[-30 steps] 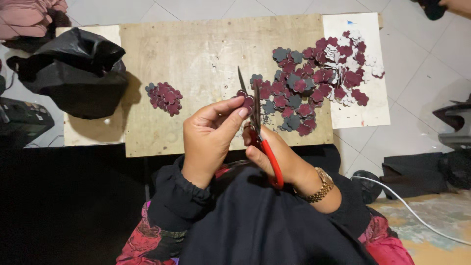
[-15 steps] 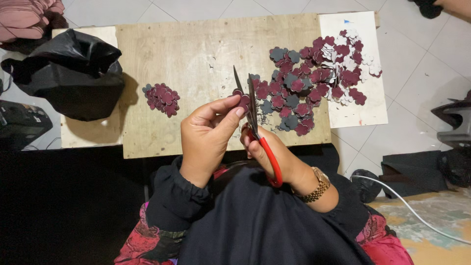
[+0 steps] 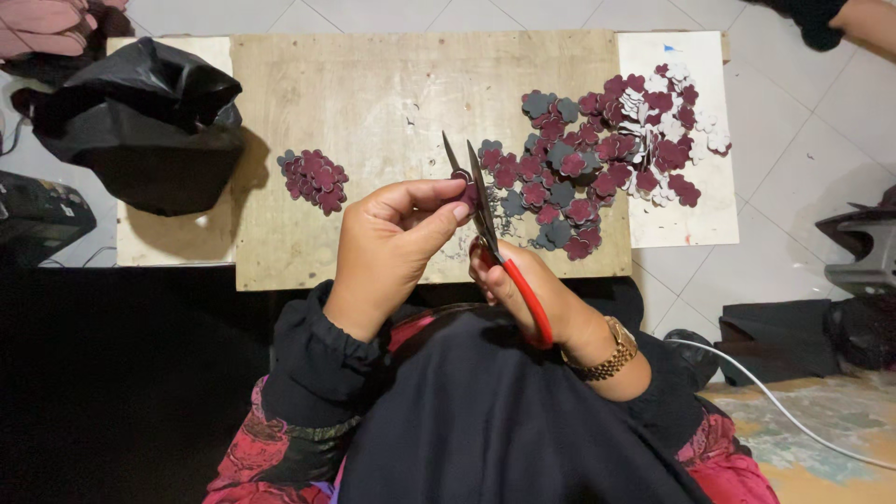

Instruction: The person trims the edges of small flower-shaped fabric pieces using red-handled scissors. They hold each piece in the left hand and carefully cut around the perimeter with the right hand, then place the finished piece on a wooden board. The process is repeated for multiple pieces.

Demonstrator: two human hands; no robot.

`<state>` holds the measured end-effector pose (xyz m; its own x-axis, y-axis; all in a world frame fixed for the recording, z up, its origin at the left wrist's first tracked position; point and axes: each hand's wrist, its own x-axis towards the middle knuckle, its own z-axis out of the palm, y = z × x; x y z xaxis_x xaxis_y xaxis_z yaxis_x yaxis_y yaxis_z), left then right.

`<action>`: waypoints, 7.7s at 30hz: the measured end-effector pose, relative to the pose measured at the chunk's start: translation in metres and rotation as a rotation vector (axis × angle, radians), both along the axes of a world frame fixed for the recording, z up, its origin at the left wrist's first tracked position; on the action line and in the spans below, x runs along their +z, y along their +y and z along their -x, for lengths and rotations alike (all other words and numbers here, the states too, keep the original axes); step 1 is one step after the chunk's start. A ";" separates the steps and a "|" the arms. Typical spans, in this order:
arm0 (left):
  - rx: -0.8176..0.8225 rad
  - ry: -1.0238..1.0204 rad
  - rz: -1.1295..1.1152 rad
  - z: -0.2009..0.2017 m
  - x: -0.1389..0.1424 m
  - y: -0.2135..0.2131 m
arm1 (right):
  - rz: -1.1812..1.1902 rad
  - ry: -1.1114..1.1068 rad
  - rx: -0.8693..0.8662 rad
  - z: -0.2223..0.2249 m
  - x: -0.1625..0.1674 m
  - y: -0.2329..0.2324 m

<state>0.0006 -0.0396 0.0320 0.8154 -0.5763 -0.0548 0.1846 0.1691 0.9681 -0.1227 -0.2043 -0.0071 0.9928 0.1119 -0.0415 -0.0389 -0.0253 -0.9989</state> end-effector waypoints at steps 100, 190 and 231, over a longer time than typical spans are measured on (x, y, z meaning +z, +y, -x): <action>-0.037 0.050 0.126 0.012 -0.028 0.000 | -0.102 0.058 -0.028 0.003 -0.017 0.003; 0.149 0.195 0.073 0.016 -0.032 -0.014 | 0.006 -0.015 -0.101 -0.002 -0.019 0.008; 0.096 0.180 0.024 0.003 -0.027 0.003 | 0.124 -0.063 -0.021 -0.003 -0.016 0.005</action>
<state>-0.0026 -0.0361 0.0051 0.8448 -0.4994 -0.1920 0.3367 0.2173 0.9162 -0.1200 -0.1993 -0.0235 0.9960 0.0894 0.0090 0.0223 -0.1488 -0.9886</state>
